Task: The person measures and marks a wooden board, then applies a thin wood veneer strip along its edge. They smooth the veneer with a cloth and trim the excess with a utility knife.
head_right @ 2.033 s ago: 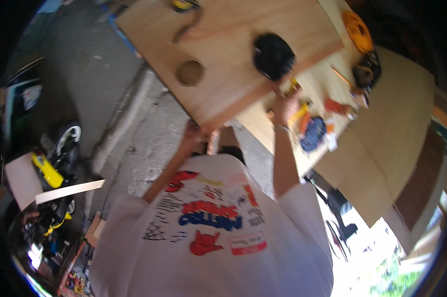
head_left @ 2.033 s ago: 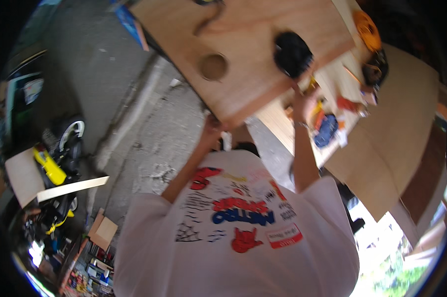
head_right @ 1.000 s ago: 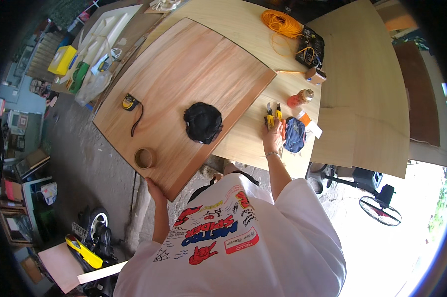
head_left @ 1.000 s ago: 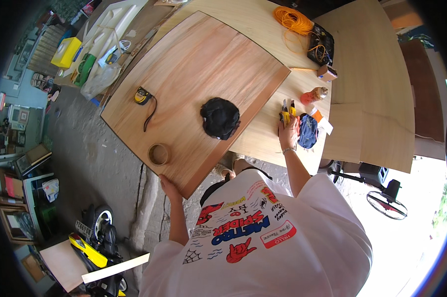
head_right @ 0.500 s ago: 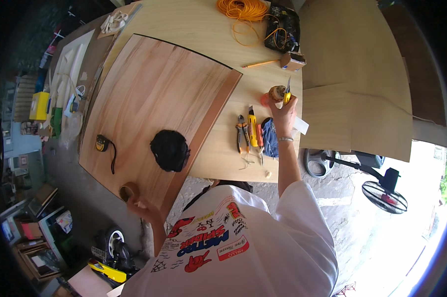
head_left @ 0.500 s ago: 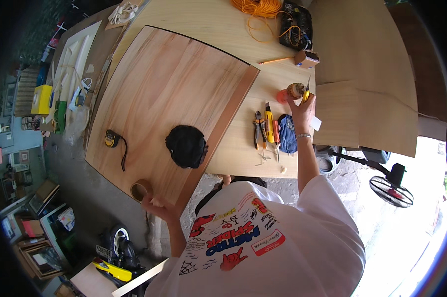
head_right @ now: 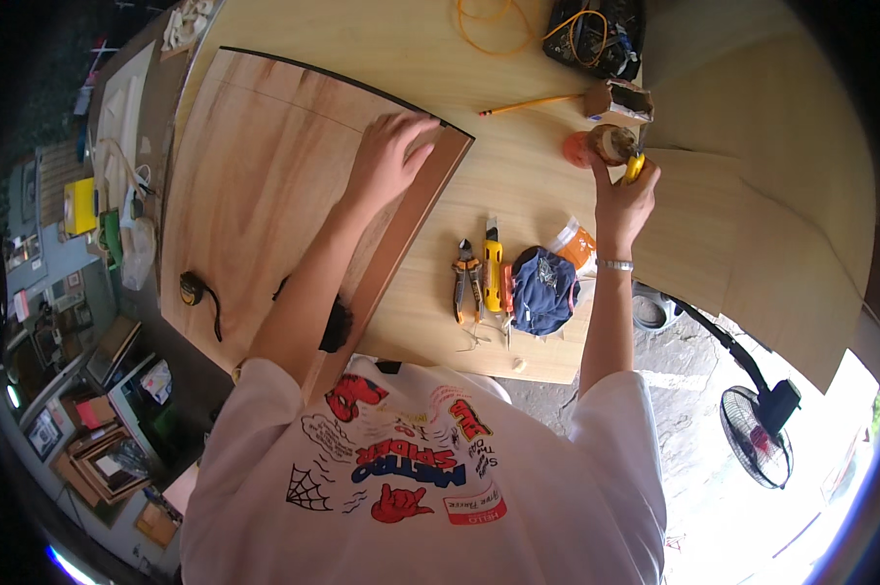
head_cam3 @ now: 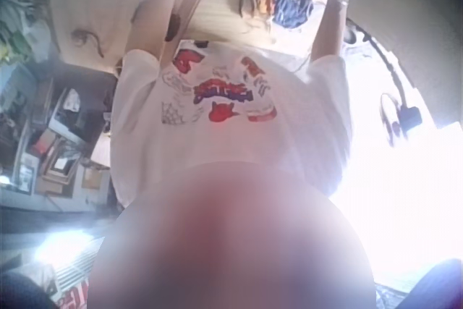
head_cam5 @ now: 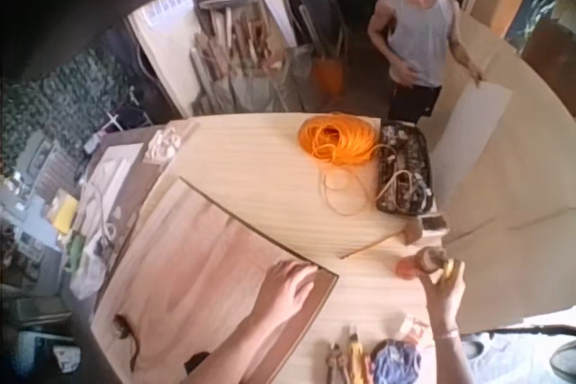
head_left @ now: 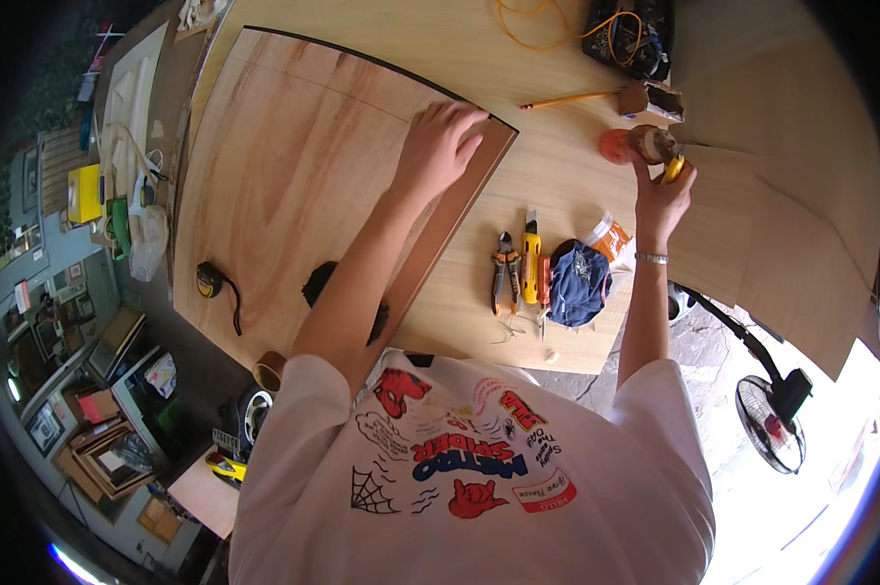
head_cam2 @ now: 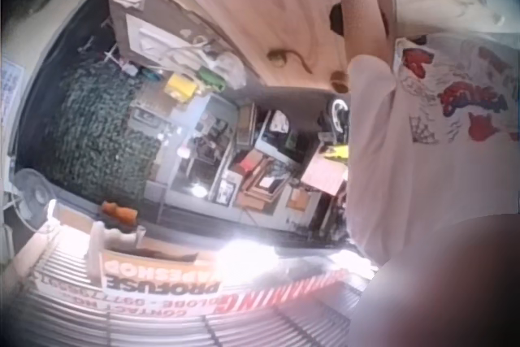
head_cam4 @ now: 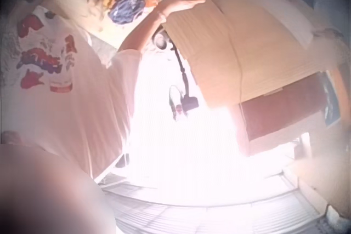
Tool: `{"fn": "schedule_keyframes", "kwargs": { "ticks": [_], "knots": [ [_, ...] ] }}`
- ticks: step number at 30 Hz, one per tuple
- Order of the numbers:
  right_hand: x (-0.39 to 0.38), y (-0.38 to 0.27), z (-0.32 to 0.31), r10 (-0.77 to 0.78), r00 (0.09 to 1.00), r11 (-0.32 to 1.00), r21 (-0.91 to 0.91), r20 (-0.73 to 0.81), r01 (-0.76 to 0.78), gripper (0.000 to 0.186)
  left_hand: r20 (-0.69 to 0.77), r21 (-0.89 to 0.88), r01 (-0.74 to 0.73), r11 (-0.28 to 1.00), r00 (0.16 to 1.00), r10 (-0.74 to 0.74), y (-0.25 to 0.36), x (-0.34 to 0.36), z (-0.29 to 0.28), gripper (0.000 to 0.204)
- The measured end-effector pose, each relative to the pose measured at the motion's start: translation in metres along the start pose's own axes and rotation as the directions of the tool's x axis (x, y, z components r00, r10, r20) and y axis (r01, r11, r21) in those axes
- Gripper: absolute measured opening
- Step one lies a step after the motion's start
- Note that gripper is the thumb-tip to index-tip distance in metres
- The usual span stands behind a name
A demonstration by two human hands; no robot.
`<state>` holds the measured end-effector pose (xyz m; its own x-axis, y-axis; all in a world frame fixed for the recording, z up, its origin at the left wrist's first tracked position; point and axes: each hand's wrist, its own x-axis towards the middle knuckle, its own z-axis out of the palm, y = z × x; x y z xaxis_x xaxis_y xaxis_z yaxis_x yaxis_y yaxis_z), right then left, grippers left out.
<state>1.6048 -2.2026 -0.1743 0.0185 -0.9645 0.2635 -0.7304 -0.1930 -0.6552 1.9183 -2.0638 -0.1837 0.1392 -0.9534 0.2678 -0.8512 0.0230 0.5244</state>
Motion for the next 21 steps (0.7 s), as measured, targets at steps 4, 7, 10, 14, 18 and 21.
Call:
{"fn": "schedule_keyframes", "kwargs": {
  "ticks": [4,7,10,14,18,21],
  "knots": [
    [-0.023,0.002,-0.021,-0.191,0.978,0.956,0.208,-0.089,0.205,0.045,0.117,0.021,-0.103,0.994,0.988,0.100,-0.018,0.039,0.015,0.025],
    [-0.047,-0.006,-0.034,-0.387,0.902,0.894,0.316,0.189,0.317,0.048,0.265,-0.026,-0.121,0.992,0.956,0.123,-0.025,0.047,0.015,0.018],
    [-0.064,-0.014,-0.029,-0.321,0.785,0.936,0.304,0.530,0.178,0.040,0.346,-0.051,-0.100,0.994,0.932,0.112,-0.029,0.055,0.014,0.012],
    [-0.057,-0.019,-0.004,-0.423,0.660,0.899,0.195,0.621,0.393,0.043,0.470,-0.049,-0.091,0.995,0.877,0.103,-0.032,0.078,0.012,0.010],
    [-0.042,-0.026,0.020,-0.466,0.604,0.861,0.173,0.647,0.479,0.047,0.653,-0.082,-0.016,0.996,0.755,0.066,-0.033,0.098,0.010,0.014],
    [-0.035,-0.033,0.034,-0.507,0.588,0.827,0.163,0.630,0.539,0.045,0.760,-0.054,0.073,0.996,0.649,-0.007,-0.035,0.110,0.010,0.014]
  ]
}}
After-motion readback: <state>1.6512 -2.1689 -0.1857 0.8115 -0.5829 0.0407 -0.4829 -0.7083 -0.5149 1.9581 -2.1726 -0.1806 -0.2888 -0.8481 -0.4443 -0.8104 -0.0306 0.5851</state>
